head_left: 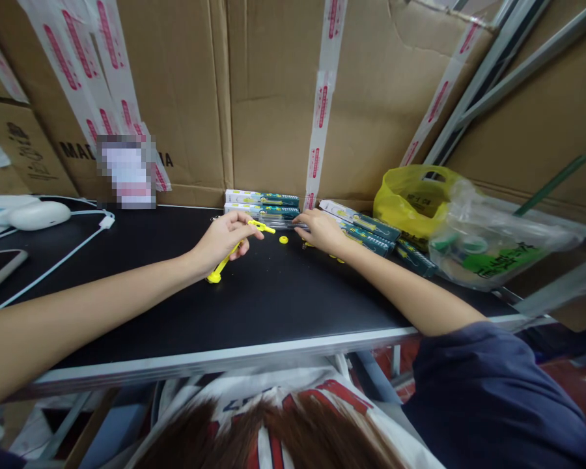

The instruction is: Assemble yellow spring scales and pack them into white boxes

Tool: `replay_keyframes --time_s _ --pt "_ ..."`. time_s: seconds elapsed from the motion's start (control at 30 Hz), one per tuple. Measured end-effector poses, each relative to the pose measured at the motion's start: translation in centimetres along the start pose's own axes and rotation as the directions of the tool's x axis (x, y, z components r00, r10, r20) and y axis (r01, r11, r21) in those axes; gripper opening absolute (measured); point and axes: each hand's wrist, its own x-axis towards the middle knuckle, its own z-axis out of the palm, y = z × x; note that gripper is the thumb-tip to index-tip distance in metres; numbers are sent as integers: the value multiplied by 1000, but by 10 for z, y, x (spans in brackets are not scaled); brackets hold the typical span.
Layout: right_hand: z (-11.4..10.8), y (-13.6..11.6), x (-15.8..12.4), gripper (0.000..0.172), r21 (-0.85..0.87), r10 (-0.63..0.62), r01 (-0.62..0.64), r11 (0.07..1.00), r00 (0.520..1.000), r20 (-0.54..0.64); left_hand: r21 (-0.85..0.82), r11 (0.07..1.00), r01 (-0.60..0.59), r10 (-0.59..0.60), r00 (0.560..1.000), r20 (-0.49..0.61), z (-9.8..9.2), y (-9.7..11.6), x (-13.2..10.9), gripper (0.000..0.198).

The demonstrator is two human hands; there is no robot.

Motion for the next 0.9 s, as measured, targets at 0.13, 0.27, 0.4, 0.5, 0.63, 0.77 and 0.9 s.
replay_keyframes --time_s 0.13,0.27,0.4,0.5,0.63,0.77,0.9 --pt "3 -2 1 30 -21 15 -14 1000 999 45 27 1000 0 0 1000 -6 0 -1 0 33" --pt "6 -4 6 27 -47 10 -6 999 997 78 67 998 -3 5 1000 -30 0 -2 0 34" --pt "11 -3 16 24 -84 10 -1 997 993 117 103 995 -3 6 999 -35 1 -3 0 32" --pt "14 -4 24 25 -127 -22 41 991 990 142 127 992 9 -5 1000 -31 3 -2 0 30" --pt "13 -8 32 22 -187 -81 114 976 981 174 163 986 13 -6 999 -44 4 -3 0 27" --pt "-1 -9 31 17 -86 -95 102 991 992 81 132 991 -8 15 998 -53 3 -4 1 28" --pt "-19 -7 23 15 455 114 -35 890 983 -147 113 993 -29 38 996 -79 3 -4 1 30"
